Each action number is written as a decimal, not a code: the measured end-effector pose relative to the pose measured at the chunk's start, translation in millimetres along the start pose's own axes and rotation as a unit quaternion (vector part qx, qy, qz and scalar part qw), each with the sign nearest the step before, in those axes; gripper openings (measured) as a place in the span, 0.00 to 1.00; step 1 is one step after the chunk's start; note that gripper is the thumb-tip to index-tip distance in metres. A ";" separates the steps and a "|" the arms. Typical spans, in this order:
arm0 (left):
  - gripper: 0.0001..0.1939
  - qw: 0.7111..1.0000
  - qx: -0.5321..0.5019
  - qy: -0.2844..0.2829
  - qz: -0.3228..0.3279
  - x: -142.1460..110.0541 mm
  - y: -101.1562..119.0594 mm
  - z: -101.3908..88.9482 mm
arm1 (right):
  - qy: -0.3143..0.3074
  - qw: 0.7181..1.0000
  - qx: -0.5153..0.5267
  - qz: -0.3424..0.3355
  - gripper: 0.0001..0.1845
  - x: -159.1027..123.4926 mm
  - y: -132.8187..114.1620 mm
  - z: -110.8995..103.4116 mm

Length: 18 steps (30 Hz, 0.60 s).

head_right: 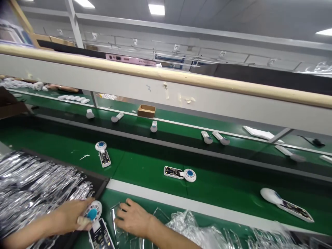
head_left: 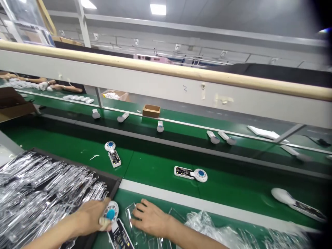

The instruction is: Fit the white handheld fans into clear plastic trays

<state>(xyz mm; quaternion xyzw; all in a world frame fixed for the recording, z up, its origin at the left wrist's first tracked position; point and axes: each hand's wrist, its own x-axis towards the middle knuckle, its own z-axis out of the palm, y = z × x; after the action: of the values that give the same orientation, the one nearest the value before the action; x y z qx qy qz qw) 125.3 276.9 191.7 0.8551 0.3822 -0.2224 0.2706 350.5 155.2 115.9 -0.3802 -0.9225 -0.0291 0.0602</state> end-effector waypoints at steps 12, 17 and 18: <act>0.25 0.924 -0.364 0.056 0.101 -7.1 31.3 53.8 | 0.126 0.784 0.334 0.507 0.22 -54.2 -70.7 -51.1; 0.30 0.787 -0.594 0.161 0.050 -8.3 50.7 55.6 | 0.120 0.758 0.276 0.579 0.30 -26.6 -121.6 -25.1; 0.31 0.776 -0.607 0.169 0.041 -10.7 56.2 50.5 | 0.109 0.768 0.248 0.581 0.33 -17.9 -127.3 -21.8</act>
<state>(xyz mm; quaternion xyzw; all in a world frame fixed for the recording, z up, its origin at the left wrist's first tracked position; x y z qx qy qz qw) 153.5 207.7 176.3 0.5523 0.4422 0.2149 0.6732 275.4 50.2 134.1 -0.8093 -0.4883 0.2004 0.2578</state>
